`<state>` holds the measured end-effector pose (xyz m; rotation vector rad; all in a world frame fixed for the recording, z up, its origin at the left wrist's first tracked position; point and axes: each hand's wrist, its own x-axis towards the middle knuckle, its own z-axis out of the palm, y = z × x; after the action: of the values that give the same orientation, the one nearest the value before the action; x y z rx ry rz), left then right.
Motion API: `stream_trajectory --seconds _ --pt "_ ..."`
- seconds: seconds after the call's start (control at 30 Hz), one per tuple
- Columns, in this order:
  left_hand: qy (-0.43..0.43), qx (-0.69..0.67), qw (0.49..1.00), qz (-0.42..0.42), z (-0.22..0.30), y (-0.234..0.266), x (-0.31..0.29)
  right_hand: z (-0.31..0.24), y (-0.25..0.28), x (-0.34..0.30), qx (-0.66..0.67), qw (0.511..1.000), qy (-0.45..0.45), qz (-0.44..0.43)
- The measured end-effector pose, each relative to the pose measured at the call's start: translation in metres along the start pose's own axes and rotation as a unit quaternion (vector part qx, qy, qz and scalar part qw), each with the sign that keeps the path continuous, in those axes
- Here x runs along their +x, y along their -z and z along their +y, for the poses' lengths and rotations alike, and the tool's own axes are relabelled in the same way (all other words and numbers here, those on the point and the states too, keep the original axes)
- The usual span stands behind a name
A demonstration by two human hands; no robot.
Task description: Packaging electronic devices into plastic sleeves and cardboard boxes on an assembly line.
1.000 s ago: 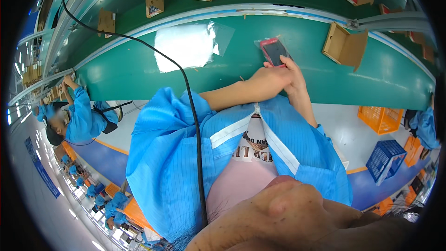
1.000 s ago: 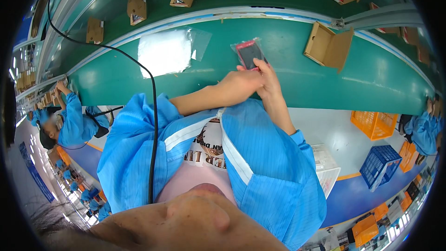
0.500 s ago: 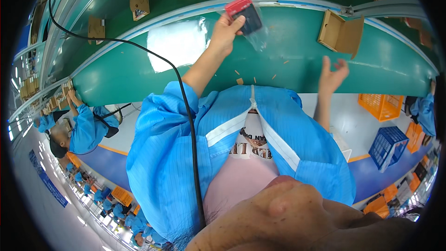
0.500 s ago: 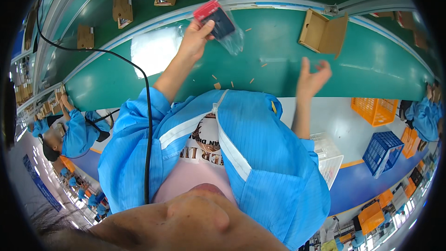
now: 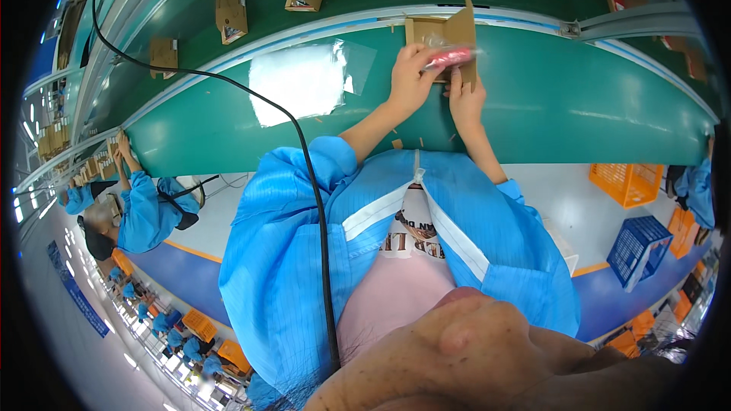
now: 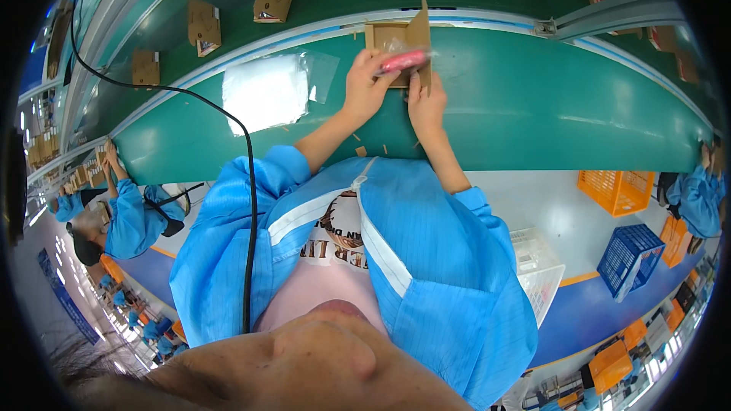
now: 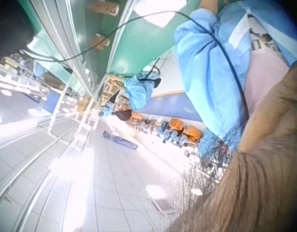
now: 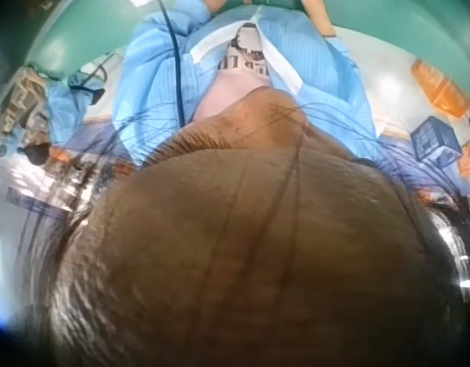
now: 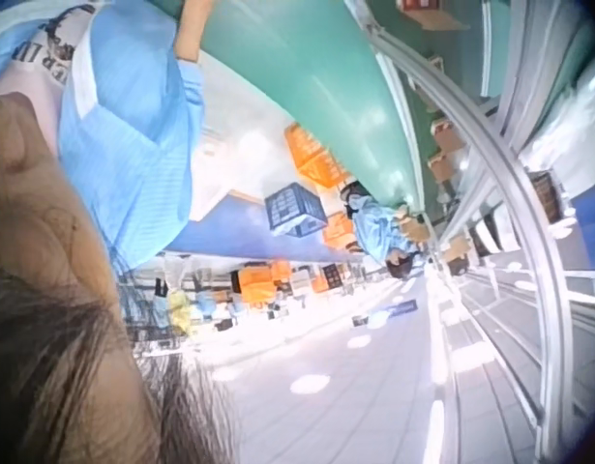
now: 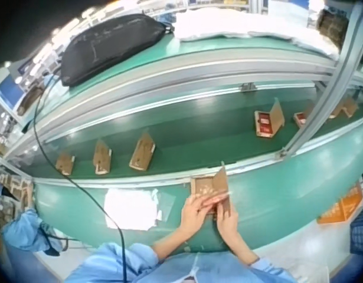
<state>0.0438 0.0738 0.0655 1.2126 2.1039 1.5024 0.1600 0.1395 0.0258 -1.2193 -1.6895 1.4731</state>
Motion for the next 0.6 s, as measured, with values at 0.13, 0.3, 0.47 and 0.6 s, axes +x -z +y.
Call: stream_trajectory --seconds 0.13,0.3,0.47,0.6 --pt "0.172 0.091 0.980 -0.039 -0.020 0.010 0.004 0.008 0.003 0.005 -0.108 0.988 0.112 -0.021" --pt "-0.022 0.427 0.904 0.004 -0.012 0.015 0.018 0.012 0.000 0.003 -0.134 0.985 0.101 -0.044" --pt "-0.116 0.465 0.869 -0.127 -0.042 0.022 0.012 -0.008 -0.001 0.002 -0.192 0.967 0.159 -0.054" --pt "-0.100 0.451 0.874 -0.151 -0.027 0.016 0.018 0.002 0.004 0.008 -0.195 0.967 0.158 -0.051"
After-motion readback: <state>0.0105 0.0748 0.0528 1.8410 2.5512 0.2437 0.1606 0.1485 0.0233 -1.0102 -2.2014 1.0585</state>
